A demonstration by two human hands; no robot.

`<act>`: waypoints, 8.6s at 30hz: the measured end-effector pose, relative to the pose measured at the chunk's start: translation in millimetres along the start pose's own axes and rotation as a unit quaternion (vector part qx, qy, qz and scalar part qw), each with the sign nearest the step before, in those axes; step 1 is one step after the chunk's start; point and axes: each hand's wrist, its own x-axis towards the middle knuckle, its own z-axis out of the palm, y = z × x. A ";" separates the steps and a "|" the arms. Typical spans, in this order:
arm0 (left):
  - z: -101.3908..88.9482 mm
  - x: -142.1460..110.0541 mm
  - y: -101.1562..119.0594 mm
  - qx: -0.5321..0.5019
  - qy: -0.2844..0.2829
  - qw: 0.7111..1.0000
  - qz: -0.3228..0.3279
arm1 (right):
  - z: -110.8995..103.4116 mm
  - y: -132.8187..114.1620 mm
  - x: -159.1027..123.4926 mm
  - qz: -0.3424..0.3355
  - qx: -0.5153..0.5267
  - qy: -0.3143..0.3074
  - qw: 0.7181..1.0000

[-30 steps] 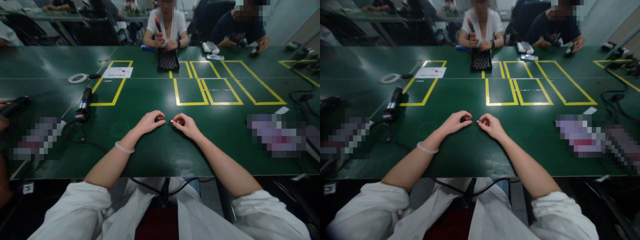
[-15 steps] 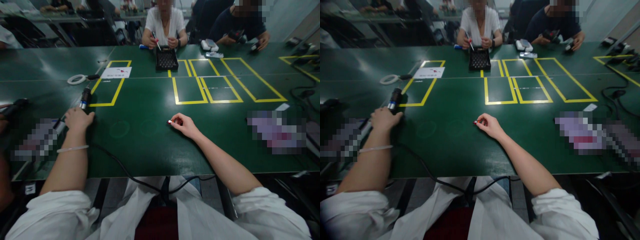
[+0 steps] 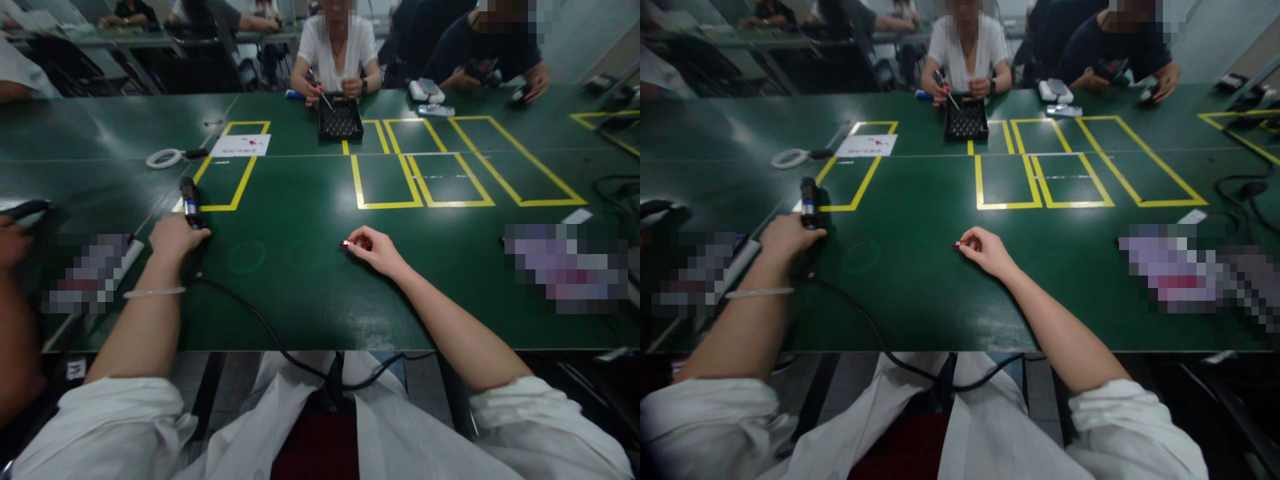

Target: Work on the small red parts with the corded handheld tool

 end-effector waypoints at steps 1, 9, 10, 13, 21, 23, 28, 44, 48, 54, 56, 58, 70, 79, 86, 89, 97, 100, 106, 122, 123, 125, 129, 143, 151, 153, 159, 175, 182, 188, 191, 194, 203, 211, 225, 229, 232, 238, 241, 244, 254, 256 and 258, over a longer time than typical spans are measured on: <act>-1.3 -8.8 12.8 0.017 -0.005 1.000 -0.009 | 0.3 0.6 0.1 -0.001 0.001 0.000 1.000; -2.1 -83.2 131.1 0.009 0.049 0.986 0.161 | -1.4 2.6 -0.7 -0.006 -0.008 0.001 1.000; -1.7 -91.4 145.2 0.004 0.052 0.981 0.187 | -1.7 2.3 -0.7 -0.008 -0.011 0.001 1.000; -1.4 -114.0 183.0 -0.009 0.057 0.965 0.257 | -3.0 2.0 -0.4 -0.016 -0.018 0.006 1.000; 3.2 -149.5 230.5 -0.043 0.064 0.925 0.372 | -7.0 5.8 0.8 -0.028 -0.049 0.043 0.997; 6.1 -152.9 232.1 -0.050 0.069 0.921 0.379 | -6.5 5.3 0.9 -0.028 -0.045 0.033 0.998; 10.9 -156.7 232.4 -0.060 0.073 0.922 0.375 | -3.1 4.6 1.2 -0.030 -0.055 0.017 0.998; 11.4 -158.5 233.2 -0.065 0.076 0.922 0.375 | 1.0 3.8 1.2 -0.037 -0.054 0.016 0.998; 10.3 -159.3 233.1 -0.066 0.062 0.925 0.368 | 1.9 0.6 -1.3 -0.021 -0.039 0.024 0.999; 8.1 -158.6 239.7 -0.054 0.069 0.929 0.359 | 1.8 2.1 -1.6 -0.029 -0.051 0.036 0.998; 7.0 -157.9 243.4 -0.052 0.069 0.933 0.349 | 1.5 3.2 -1.1 -0.030 -0.047 0.035 0.998; 6.1 -156.6 246.1 -0.051 0.069 0.938 0.335 | 1.2 4.2 -0.5 -0.031 -0.044 0.032 0.998; 3.7 -139.1 212.6 -0.033 0.056 0.939 0.338 | -5.0 7.7 -0.8 -0.023 -0.038 0.023 0.999; 4.9 -97.4 122.3 0.024 0.083 0.970 0.226 | -5.7 2.4 -2.4 -0.025 -0.069 0.012 0.997; 9.7 -51.9 31.5 0.142 0.084 0.980 0.111 | -4.9 4.1 -1.6 -0.029 -0.085 0.004 0.996; 9.3 -35.2 0.3 0.194 0.064 0.977 0.058 | -4.5 5.8 -1.3 -0.030 -0.088 -0.001 0.996; 6.6 -17.5 -36.6 0.257 0.075 0.963 0.014 | -4.1 8.5 -0.7 -0.030 -0.092 -0.006 0.995; 7.6 -24.8 -29.8 0.240 0.114 0.964 0.014 | -4.0 7.5 -1.0 -0.031 -0.092 -0.007 0.995; 12.0 -30.5 -20.6 0.260 0.138 0.955 0.020 | -4.1 5.9 -0.7 -0.032 -0.091 -0.011 0.995; -34.1 -66.1 107.0 -0.200 0.050 0.958 0.202 | -3.5 6.7 0.3 -0.039 -0.103 -0.014 0.994; -31.3 -71.2 124.0 -0.266 0.017 0.933 0.242 | -4.1 6.5 0.2 -0.041 -0.102 -0.014 0.994; -25.3 -81.6 155.8 -0.371 -0.061 0.876 0.301 | -5.0 6.0 0.0 -0.043 -0.099 -0.014 0.994; -15.2 -101.7 203.2 -0.488 -0.205 0.771 0.354 | -4.7 5.2 -0.7 -0.025 -0.040 -0.022 0.999; 25.8 -113.8 224.7 -0.585 -0.340 0.662 0.322 | 2.4 3.7 -2.1 -0.033 0.072 -0.067 0.995; 28.1 -110.7 224.2 -0.572 -0.357 0.675 0.300 | 1.9 -0.9 -2.0 -0.051 0.008 -0.029 0.998; 26.5 -112.1 223.9 -0.571 -0.359 0.673 0.303 | 2.3 -0.5 -2.1 -0.054 0.003 -0.031 0.998; 23.2 -113.9 222.9 -0.577 -0.361 0.665 0.308 | 3.5 4.8 -2.6 -0.042 0.023 -0.043 0.998; 28.4 -113.2 221.8 -0.577 -0.340 0.681 0.296 | 1.5 0.1 -2.6 -0.070 -0.016 -0.046 0.996; 27.8 -114.7 222.5 -0.584 -0.311 0.686 0.302 | 1.3 1.4 -0.9 -0.041 0.004 -0.038 0.998; 30.7 -111.9 221.9 -0.601 -0.323 0.666 0.302 | 0.2 0.0 -1.1 -0.069 -0.016 -0.025 0.997; 31.5 -112.0 221.0 -0.599 -0.329 0.664 0.303 | -0.1 -0.7 -1.2 -0.079 -0.026 -0.028 0.996; 31.2 -112.6 220.7 -0.596 -0.325 0.666 0.308 | 0.0 -0.2 -0.9 -0.077 -0.044 -0.028 0.996; 27.9 -116.0 222.3 -0.600 -0.319 0.666 0.308 | 0.7 -1.9 -2.0 -0.075 -0.054 -0.036 0.995; 33.4 -115.8 223.1 -0.599 -0.304 0.670 0.317 | 1.3 -5.6 -3.1 -0.082 -0.079 -0.034 0.993; 31.4 -116.8 223.7 -0.570 -0.273 0.695 0.345 | -1.2 -0.4 -3.3 -0.077 -0.081 -0.045 0.993; 30.0 -116.6 223.3 -0.573 -0.276 0.691 0.344 | -2.2 -0.3 -3.1 -0.079 -0.086 -0.039 0.992; 27.3 -116.4 222.7 -0.576 -0.291 0.685 0.339 | -2.7 0.4 -2.5 -0.083 -0.089 -0.032 0.992; 27.8 -115.9 223.2 -0.582 -0.300 0.686 0.318 | -1.9 2.0 -2.1 -0.079 -0.097 -0.034 0.992; 27.3 -116.2 223.9 -0.579 -0.301 0.688 0.318 | -1.7 0.8 -2.7 -0.076 -0.103 -0.035 0.991; 25.3 -116.2 223.9 -0.575 -0.303 0.690 0.317 | -1.8 -0.6 -3.1 -0.080 -0.110 -0.032 0.990; 28.6 -117.0 226.0 -0.563 -0.286 0.704 0.323 | -1.2 0.9 -4.2 -0.083 -0.120 -0.040 0.988; 29.4 -117.3 226.5 -0.567 -0.284 0.704 0.320 | -0.8 0.7 -4.5 -0.080 -0.120 -0.041 0.989; 29.4 -117.6 226.7 -0.569 -0.286 0.703 0.317 | -0.6 -0.1 -4.7 -0.079 -0.121 -0.041 0.989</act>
